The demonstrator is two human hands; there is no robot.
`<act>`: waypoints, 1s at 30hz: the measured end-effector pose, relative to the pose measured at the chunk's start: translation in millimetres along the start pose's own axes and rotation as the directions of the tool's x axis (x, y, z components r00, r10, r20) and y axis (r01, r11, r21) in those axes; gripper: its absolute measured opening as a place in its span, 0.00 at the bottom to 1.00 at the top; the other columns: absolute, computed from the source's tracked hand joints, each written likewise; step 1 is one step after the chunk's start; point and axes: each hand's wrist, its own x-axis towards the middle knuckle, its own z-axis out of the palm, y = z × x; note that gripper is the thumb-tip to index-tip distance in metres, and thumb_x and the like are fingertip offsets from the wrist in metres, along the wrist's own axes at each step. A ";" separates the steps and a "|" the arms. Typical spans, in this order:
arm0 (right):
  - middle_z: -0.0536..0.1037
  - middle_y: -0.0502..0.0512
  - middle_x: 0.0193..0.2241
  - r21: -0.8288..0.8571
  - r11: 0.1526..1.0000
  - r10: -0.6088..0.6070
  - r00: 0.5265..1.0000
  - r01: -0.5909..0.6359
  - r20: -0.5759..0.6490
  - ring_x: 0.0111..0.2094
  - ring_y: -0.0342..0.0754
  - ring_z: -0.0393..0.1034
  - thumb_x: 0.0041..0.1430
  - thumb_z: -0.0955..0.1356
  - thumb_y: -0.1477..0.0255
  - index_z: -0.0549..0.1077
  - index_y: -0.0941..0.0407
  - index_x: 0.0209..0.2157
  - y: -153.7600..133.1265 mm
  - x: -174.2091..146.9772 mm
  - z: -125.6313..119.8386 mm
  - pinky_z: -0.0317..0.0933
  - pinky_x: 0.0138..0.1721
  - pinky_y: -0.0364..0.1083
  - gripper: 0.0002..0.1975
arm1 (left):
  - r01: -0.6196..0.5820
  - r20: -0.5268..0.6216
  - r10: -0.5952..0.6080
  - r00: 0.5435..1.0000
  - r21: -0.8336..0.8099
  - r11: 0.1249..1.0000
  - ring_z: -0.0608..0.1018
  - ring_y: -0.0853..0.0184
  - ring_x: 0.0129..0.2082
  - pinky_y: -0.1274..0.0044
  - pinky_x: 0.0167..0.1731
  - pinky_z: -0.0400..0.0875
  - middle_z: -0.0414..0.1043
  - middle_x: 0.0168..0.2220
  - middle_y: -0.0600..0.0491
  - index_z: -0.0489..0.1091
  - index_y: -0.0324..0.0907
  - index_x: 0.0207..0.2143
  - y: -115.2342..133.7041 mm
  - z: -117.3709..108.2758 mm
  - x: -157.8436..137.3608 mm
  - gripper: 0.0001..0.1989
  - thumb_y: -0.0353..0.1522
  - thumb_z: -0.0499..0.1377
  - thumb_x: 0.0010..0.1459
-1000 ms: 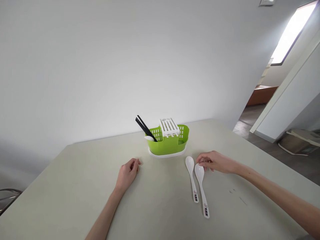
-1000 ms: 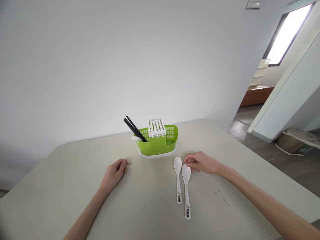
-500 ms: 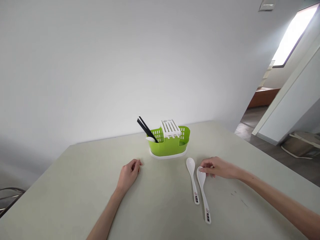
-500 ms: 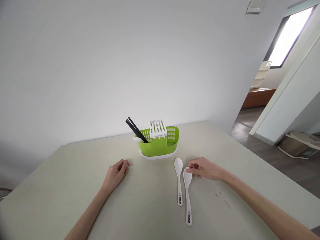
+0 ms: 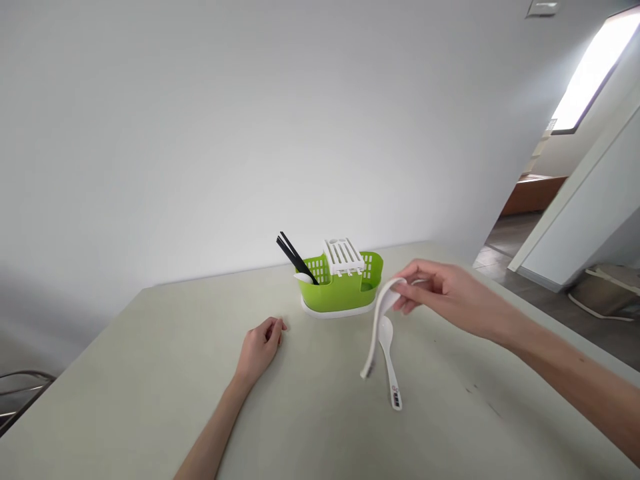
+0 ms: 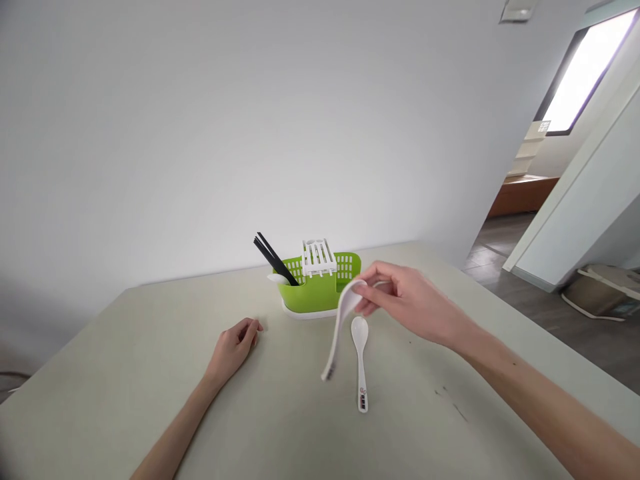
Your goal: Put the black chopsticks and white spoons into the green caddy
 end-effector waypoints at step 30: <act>0.77 0.57 0.36 -0.851 0.488 -0.422 0.906 0.194 -0.035 0.25 0.46 0.68 0.63 0.64 0.88 0.69 0.57 0.47 -84.3 69.3 110.1 0.47 0.23 0.45 0.15 | -0.028 -0.001 0.028 1.000 0.013 1.000 0.69 0.66 0.23 0.75 0.30 0.63 0.68 0.21 0.56 0.75 0.45 0.32 -7.4 7.5 -1.4 0.22 0.47 0.49 0.69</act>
